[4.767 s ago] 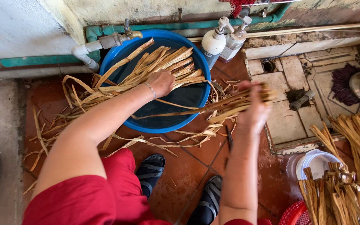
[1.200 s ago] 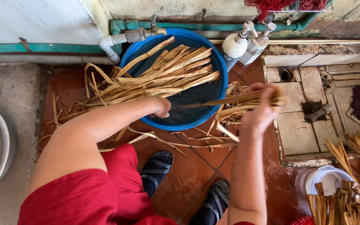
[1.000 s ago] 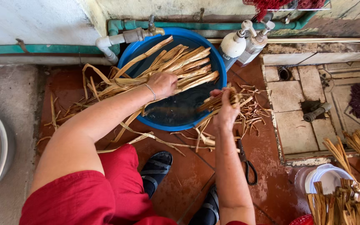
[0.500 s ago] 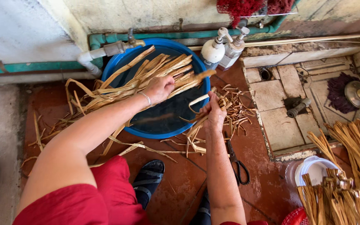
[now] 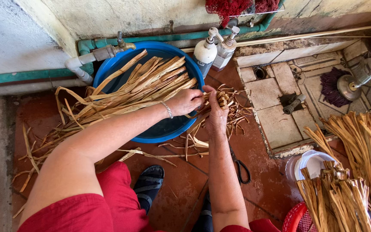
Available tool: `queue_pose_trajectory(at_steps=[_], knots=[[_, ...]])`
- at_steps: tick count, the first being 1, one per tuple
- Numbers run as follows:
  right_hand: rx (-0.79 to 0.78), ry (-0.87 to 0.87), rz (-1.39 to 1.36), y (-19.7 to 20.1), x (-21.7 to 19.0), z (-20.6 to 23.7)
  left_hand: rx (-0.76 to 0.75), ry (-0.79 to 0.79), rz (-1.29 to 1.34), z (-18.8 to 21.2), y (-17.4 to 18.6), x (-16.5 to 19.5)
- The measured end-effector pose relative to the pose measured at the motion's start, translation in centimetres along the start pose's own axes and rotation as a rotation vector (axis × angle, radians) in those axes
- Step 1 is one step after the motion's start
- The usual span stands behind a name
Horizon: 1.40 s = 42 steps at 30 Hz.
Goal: The person repeatedly picks long dried bamboo strips from a blue basin, splits them by hand into thinner strips, and places the processed pieces into a red basket. The person occasionally uses scissors to trim the strips. Waste pieces accumulate on the tiled floor.
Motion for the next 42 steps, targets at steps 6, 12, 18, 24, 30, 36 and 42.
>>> queue_pose_trajectory(at_steps=[6, 12, 18, 24, 30, 36, 42], knots=[[0.109, 0.051, -0.064, 1.7, -0.6, 0.0, -0.021, -0.027, 0.064, -1.6, -1.1, 4.2], [0.255, 0.154, -0.142, 4.8, -1.1, -2.1, -0.127, 0.260, 0.104, -2.2, -3.4, 4.1], [0.545, 0.101, -0.153, 8.5, -3.7, -2.1, -0.210, 0.280, 0.147, -0.9, -6.4, 4.0], [0.808, 0.061, -0.114, 12.4, -7.3, -1.9, -0.272, 0.180, 0.136, 0.7, -8.0, 5.1], [0.982, -0.252, 0.214, 19.0, -12.5, -1.5, -0.390, 0.201, 0.118, 5.5, -9.0, 5.3], [1.094, 0.188, -0.238, 24.6, -15.7, -0.1, -0.416, 0.224, 0.167, 9.3, -6.8, 4.8], [1.219, 0.277, -0.254, 30.1, -18.7, 1.4, -0.457, 0.262, 0.186, 12.4, -4.2, 4.7]])
Point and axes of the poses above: each hand's wrist, its own z-axis away from the middle knuckle, its own y-axis out of the back of the hand, x = y × z, the point moved 10 cm from there along -z, towards the middle knuckle, and after that the axes turned 1 degree about -y, right-handed, at the moved point
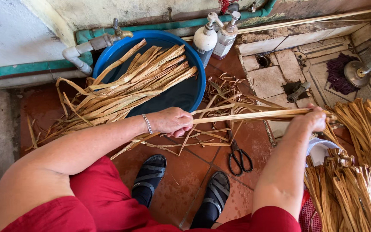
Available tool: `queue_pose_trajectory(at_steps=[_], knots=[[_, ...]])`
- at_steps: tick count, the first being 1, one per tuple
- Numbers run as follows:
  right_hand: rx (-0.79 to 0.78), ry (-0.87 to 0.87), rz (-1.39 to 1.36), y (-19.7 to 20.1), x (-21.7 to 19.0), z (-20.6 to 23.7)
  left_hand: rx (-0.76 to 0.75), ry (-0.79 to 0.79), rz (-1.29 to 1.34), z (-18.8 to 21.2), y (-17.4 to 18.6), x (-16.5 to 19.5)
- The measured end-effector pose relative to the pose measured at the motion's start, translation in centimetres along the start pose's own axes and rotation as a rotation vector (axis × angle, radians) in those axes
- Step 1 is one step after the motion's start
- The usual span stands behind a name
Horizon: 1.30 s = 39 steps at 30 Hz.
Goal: The person repeatedly picks long dried bamboo strips from a blue basin, splits them by hand into thinner strips, and places the processed pieces into a red basket. The person occasionally uses scissors to trim the strips. Waste pieces accumulate on the tiled floor.
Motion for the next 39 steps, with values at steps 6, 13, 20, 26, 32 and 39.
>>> queue_pose_trajectory(at_steps=[6, 13, 20, 26, 32, 39], knots=[[0.091, -0.021, 0.098, 2.7, -2.5, -4.2, -0.010, 0.080, 0.071, 3.3, 2.8, -4.8], [-0.084, 0.051, 0.089, -0.6, -3.8, -2.8, 0.125, 0.188, -0.161, 2.7, 9.7, -15.4], [-0.733, 0.105, 0.157, -11.0, -4.9, 10.8, 0.224, 0.341, -1.094, 1.7, 11.9, -11.2], [-1.260, 0.110, 0.192, -15.4, -7.5, 27.6, 0.423, -0.201, -0.946, -0.4, 9.2, 8.0], [-1.468, 0.055, 0.132, -16.4, -12.3, 36.8, 0.284, -0.898, -0.189, -3.7, 5.1, 18.9], [-1.343, -0.025, -0.137, -19.7, -18.6, 24.1, 0.159, -0.545, -0.255, -11.3, -0.1, 10.4]])
Point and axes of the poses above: each hand's wrist, its own z-axis away from the middle knuckle, its own y-axis out of the back of the hand, x = y × z, the point moved 10 cm from there along -z, towards the middle knuckle, and after that the axes turned 1 degree about -y, right-handed, at the moved point
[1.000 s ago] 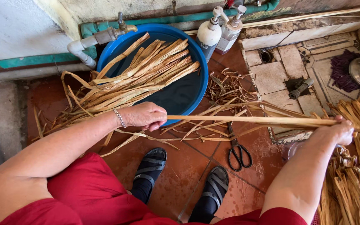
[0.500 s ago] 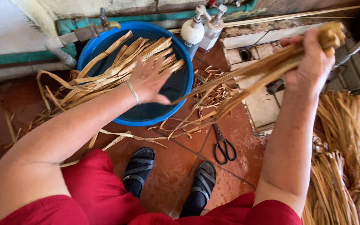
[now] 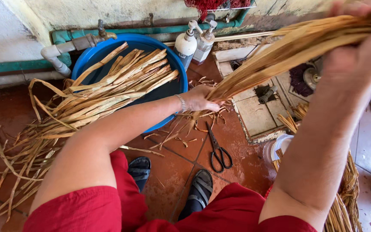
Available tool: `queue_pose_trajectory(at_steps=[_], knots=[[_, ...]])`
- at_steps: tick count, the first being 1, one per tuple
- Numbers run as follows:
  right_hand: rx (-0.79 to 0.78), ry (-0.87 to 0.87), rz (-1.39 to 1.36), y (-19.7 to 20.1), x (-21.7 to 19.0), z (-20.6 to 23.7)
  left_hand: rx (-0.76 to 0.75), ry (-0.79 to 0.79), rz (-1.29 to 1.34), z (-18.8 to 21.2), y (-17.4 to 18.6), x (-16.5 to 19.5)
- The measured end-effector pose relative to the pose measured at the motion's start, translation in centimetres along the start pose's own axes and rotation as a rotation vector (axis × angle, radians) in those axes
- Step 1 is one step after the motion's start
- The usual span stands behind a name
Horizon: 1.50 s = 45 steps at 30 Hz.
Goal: The person repeatedly picks long dried bamboo strips from a blue basin, splits them by hand into thinner strips, and places the processed pieces into a red basket. The person occasionally uses scissors to trim the strips. Waste pieces accumulate on the tiled floor.
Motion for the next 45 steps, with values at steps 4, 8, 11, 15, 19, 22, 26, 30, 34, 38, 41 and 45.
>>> queue_pose_trajectory(at_steps=[4, 8, 11, 15, 19, 22, 26, 30, 34, 38, 41, 45], knots=[[0.229, -0.113, 0.114, 12.4, -1.2, -3.6, -0.001, 0.262, 0.058, 5.1, 3.5, -6.0], [0.310, -0.050, 0.301, 18.1, 2.2, -3.5, 0.209, 0.434, 0.102, 11.1, 12.1, -8.9], [0.097, 0.220, 0.444, 13.2, 8.4, -2.5, 0.512, 0.467, -0.406, 15.2, 18.7, -8.7], [-0.097, 0.466, 1.044, 2.8, 20.0, 2.2, 0.203, 0.793, -0.690, 19.7, 16.6, -14.1], [-0.128, 0.131, 0.838, -0.8, 33.7, 7.8, -0.129, 0.667, -0.821, 21.9, 9.6, -18.6], [-0.008, 0.084, 0.840, -0.4, 39.7, 11.2, -0.224, 0.462, -1.054, 23.2, 6.2, -20.7], [-0.217, -0.097, 1.449, 0.4, 46.9, 13.8, -0.320, 0.703, -0.857, 24.4, 6.3, -28.0], [-0.585, -0.321, 1.809, 1.2, 54.6, 15.0, -0.578, 0.914, -0.878, 25.5, 6.8, -33.4], [-0.963, -0.611, 1.990, 2.8, 60.8, 19.0, -0.757, 0.937, -0.910, 25.8, 5.5, -35.2], [-1.126, -0.415, 1.936, 0.5, 62.3, 20.2, -0.848, 0.914, -0.938, 25.9, 4.4, -35.3], [-1.084, -0.464, 1.885, -0.2, 61.0, 18.3, -0.871, 0.889, -0.944, 26.1, 4.6, -34.6], [-0.541, -0.585, 1.573, 0.6, 54.3, 12.5, -0.801, 0.874, -0.915, 25.8, 5.4, -32.6]])
Point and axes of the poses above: each hand's wrist, its own z-axis away from the middle knuckle, its own y-axis out of the back of the hand, x = y × z, the point moved 10 cm from there along -z, towards the middle knuckle, and after that the axes turned 1 degree about -y, right-handed, at the moved point
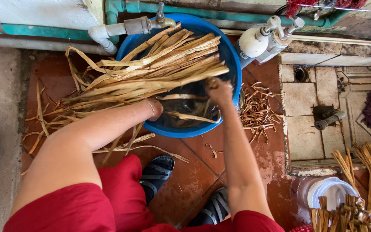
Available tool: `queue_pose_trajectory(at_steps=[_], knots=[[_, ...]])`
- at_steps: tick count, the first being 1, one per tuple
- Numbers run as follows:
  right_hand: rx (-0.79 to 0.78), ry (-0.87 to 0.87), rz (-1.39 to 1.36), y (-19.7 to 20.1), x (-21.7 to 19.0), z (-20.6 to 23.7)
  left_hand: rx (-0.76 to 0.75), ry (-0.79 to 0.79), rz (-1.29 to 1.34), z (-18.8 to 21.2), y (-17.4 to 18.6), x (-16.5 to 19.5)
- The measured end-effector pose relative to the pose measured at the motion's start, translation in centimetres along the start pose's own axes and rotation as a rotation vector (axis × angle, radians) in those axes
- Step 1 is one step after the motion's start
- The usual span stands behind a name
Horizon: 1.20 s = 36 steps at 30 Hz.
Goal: The person repeatedly picks long dried bamboo strips from a blue basin, splits them by hand into thinner strips, and places the processed pieces into a red basket. The person occasionally uses scissors to trim the strips. Waste pieces accumulate on the tiled floor.
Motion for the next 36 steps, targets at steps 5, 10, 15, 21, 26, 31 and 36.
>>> queue_pose_trajectory(at_steps=[5, 10, 15, 21, 26, 31, 36], knots=[[-0.035, -0.097, -0.705, 8.7, 0.6, 2.3, 0.185, 0.034, 0.250, 5.3, 5.6, 1.2], [0.036, 0.019, -1.059, 14.9, 0.0, 4.0, 0.352, -0.032, 0.228, 12.2, 13.7, 2.3], [-0.021, 0.104, -1.305, 16.1, -2.0, 6.3, 1.078, -0.322, 0.670, 18.9, 24.1, 3.5], [0.061, 0.026, -1.525, 18.9, -4.9, 9.1, 1.259, -0.827, 1.094, 19.5, 28.2, 8.2], [0.280, 0.172, -1.526, 27.2, -5.2, 10.0, 0.826, -0.781, 1.451, 12.6, 26.4, 11.8], [0.617, 0.075, -1.556, 34.6, 5.8, 11.7, 1.242, -0.744, 0.863, 14.4, 24.8, 10.5], [0.914, 0.066, -1.634, 39.0, 17.1, 15.9, 1.073, -0.384, 0.648, 13.1, 20.1, 8.4]])
Point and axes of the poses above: each hand's wrist, its own z-axis away from the middle knuckle, its own y-axis out of the back of the hand, x = y × z, the point moved 10 cm from there along -z, towards the middle knuckle, and after that the axes turned 1 degree about -y, right-handed, at the moved point
